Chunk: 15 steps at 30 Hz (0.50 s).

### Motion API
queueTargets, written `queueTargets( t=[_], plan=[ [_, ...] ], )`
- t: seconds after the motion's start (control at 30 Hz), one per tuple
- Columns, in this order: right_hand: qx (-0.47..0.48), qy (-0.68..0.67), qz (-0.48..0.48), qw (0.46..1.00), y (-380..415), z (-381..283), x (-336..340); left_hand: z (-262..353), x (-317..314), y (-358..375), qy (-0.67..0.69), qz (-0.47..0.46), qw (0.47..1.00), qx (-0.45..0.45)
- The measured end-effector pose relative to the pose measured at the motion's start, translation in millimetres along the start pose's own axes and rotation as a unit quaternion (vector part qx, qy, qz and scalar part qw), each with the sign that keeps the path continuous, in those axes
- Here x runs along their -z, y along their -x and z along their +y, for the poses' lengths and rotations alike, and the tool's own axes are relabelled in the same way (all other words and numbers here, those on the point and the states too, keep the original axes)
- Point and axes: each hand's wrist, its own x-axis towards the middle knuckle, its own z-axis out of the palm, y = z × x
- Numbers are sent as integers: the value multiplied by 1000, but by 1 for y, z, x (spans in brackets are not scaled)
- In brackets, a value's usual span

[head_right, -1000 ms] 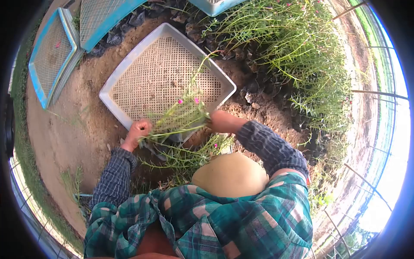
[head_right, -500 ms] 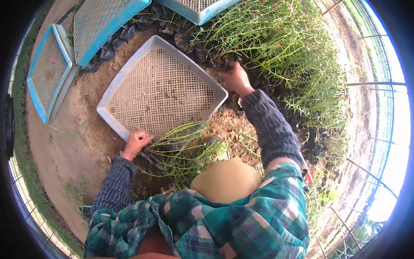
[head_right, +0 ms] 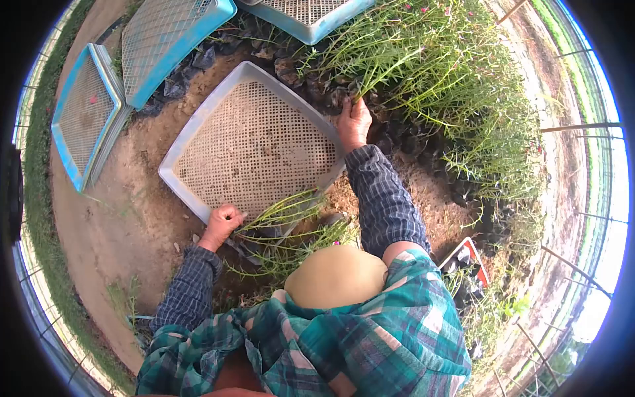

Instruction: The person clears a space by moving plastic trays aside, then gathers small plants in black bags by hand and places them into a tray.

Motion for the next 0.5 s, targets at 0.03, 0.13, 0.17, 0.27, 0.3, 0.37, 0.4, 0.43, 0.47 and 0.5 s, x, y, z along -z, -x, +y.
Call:
queueTargets(
  t=[0.03,0.13,0.17,0.27,0.3,0.37,0.4,0.43,0.47,0.5],
  plan=[
    [75,2,39,996,2,1,0,1,0,1,8,7,1000,-7],
    [127,43,-38,990,22,-63,10,-6,1,1,2,1,1000,0],
    [189,65,-90,976,32,-78,11,-5,0,1,7,4,1000,-1],
    [330,170,-274,887,78,-84,0,3,-3,-6,16,16,995,101],
    [416,192,-353,816,99,-74,-2,5,-7,-11,64,70,994,53],
    [365,119,-520,763,153,-71,-14,11,-12,-17,110,126,986,6],
    [354,68,-602,713,174,-69,-18,18,-13,-18,19,107,992,-70],
    [414,-29,-614,671,185,-72,-22,22,-11,-18,-74,85,983,-144],
    [351,-9,-645,679,182,-83,-19,14,-8,-18,-85,-4,987,-136],
    [284,10,-673,682,177,-93,-12,-8,-12,-20,-84,-73,987,-115]
  ],
)
